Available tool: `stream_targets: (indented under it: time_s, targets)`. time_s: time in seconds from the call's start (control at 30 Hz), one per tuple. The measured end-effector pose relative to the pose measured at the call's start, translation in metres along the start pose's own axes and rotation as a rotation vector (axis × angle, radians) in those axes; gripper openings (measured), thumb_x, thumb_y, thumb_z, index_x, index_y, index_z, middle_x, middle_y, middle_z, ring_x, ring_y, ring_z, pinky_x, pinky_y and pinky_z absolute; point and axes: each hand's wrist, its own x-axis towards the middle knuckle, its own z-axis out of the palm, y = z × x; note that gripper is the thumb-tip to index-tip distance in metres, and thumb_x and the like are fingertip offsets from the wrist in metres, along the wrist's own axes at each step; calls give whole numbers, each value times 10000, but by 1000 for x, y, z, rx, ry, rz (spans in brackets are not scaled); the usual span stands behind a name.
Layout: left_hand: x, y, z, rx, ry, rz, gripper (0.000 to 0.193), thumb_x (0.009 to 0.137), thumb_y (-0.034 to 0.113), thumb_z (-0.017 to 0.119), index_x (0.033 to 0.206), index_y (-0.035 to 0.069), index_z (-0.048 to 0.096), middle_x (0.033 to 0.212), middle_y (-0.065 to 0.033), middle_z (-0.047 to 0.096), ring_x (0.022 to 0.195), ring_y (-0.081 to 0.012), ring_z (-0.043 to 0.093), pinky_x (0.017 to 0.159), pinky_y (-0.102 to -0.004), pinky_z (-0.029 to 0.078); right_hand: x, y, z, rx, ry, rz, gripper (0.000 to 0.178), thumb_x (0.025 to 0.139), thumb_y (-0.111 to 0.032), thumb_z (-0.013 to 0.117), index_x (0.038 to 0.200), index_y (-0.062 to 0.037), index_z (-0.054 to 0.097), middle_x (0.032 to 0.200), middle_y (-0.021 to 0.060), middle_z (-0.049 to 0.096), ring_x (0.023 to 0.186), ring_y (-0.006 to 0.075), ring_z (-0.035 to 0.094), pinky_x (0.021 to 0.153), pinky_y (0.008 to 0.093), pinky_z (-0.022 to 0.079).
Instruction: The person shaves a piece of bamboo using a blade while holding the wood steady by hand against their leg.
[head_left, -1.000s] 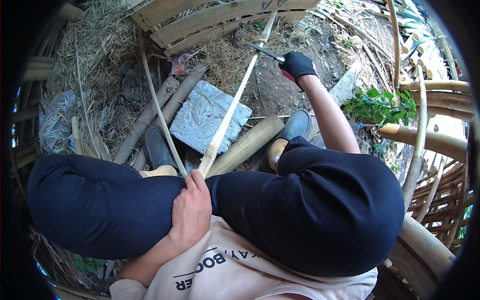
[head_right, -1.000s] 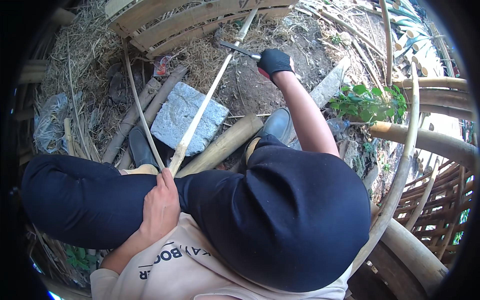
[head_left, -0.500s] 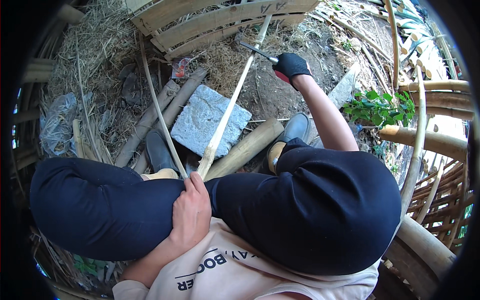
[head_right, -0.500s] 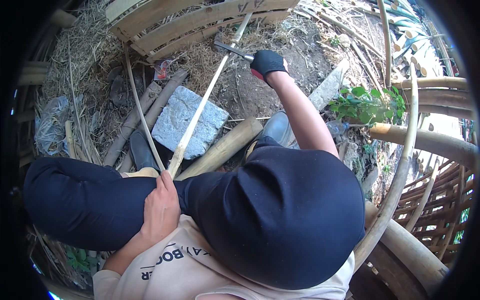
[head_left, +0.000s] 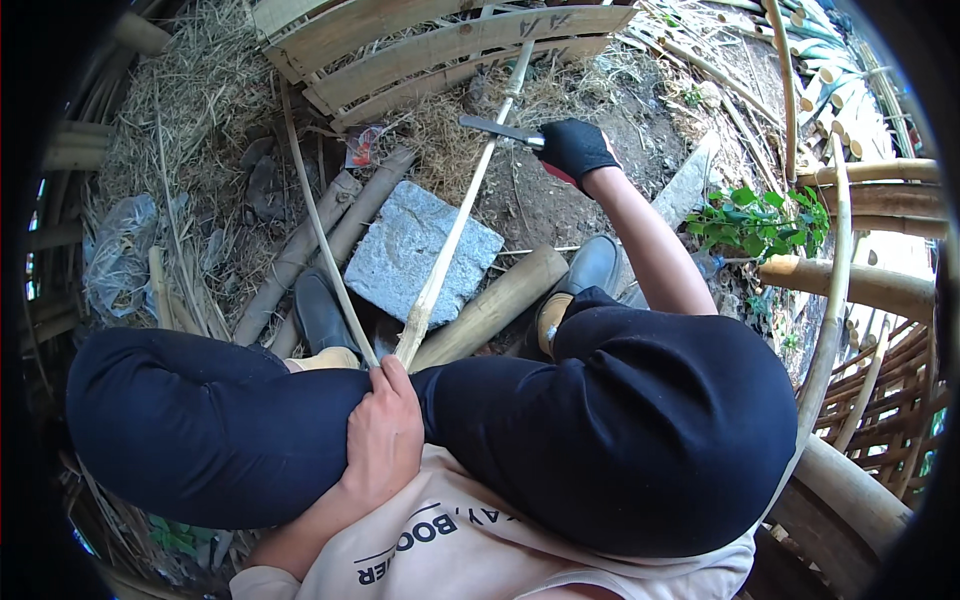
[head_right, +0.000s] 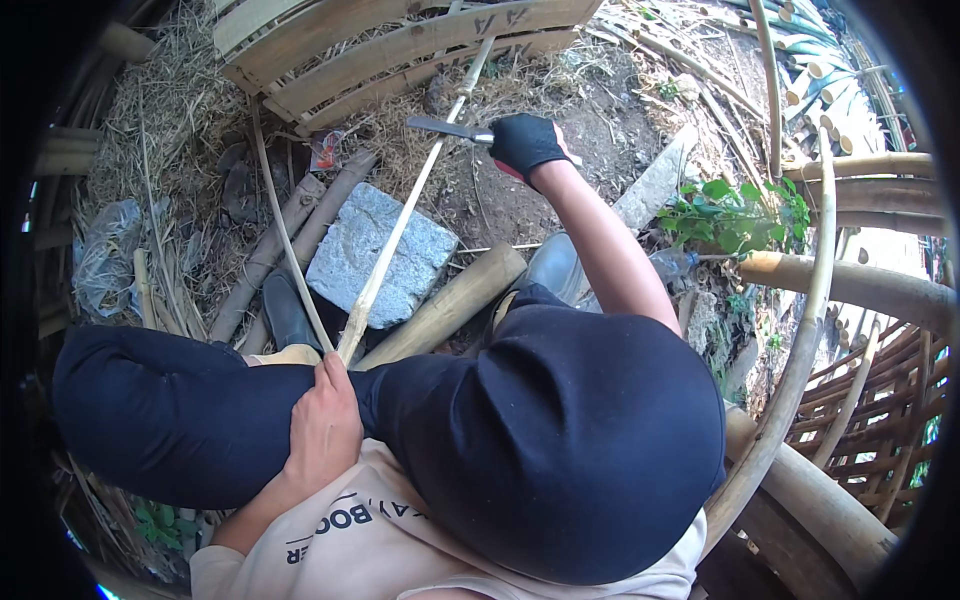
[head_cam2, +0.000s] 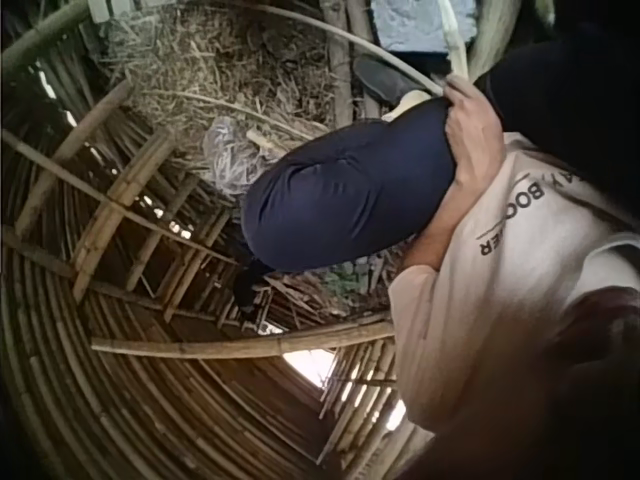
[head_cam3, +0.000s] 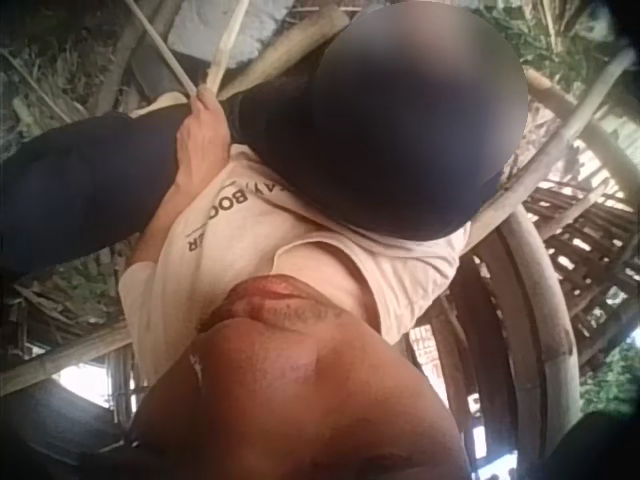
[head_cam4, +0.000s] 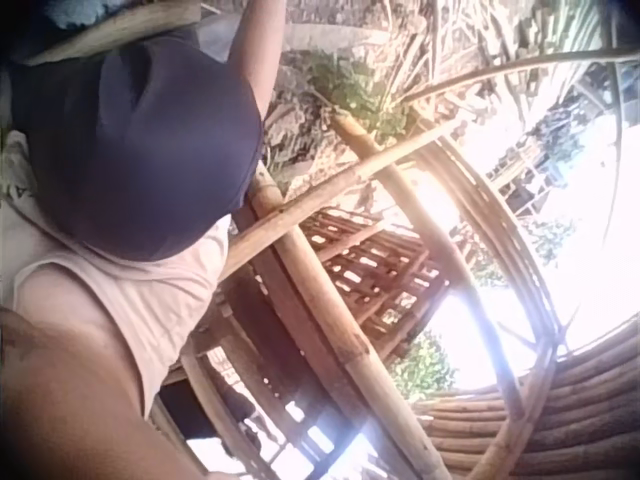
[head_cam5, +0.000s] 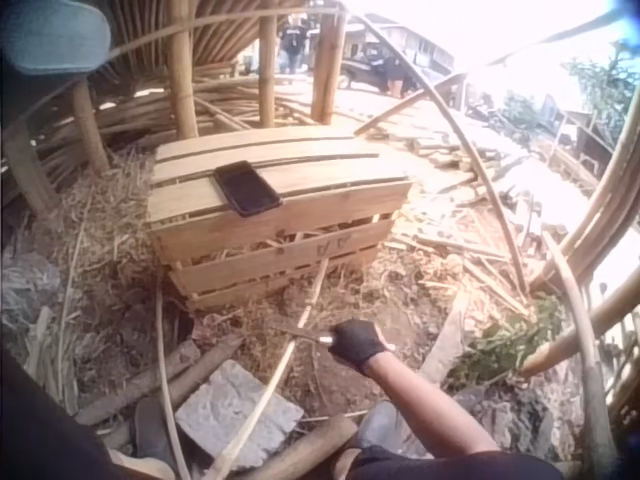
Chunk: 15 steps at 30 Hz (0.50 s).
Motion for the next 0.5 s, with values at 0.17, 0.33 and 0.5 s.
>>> stream_targets:
  time_s: [0.17,0.33,0.5]
  targets:
    - [1,-1,3,35,26,27,228,986,39,541,1177,-71,480,950,-188,657,730,-271,750,607,-330,620,2,13,31,87,-15,13,267,883,-257,620,1059,-138,781,1023,189,761,968,377,743,870,483,584]
    - [1,-1,2,2,13,34,228,991,44,540,1177,-73,481,938,-191,656,714,-281,749,593,-333,619,13,31,31,79,17,201,296,894,-279,607,1040,-104,797,1038,206,759,961,373,749,866,467,588]
    - [-3,0,2,11,12,19,225,991,43,543,1176,-70,479,928,-186,655,695,-287,746,575,-331,615,-14,-1,22,52,84,-153,298,877,-396,673,1007,-145,767,912,187,748,890,389,736,827,476,586]
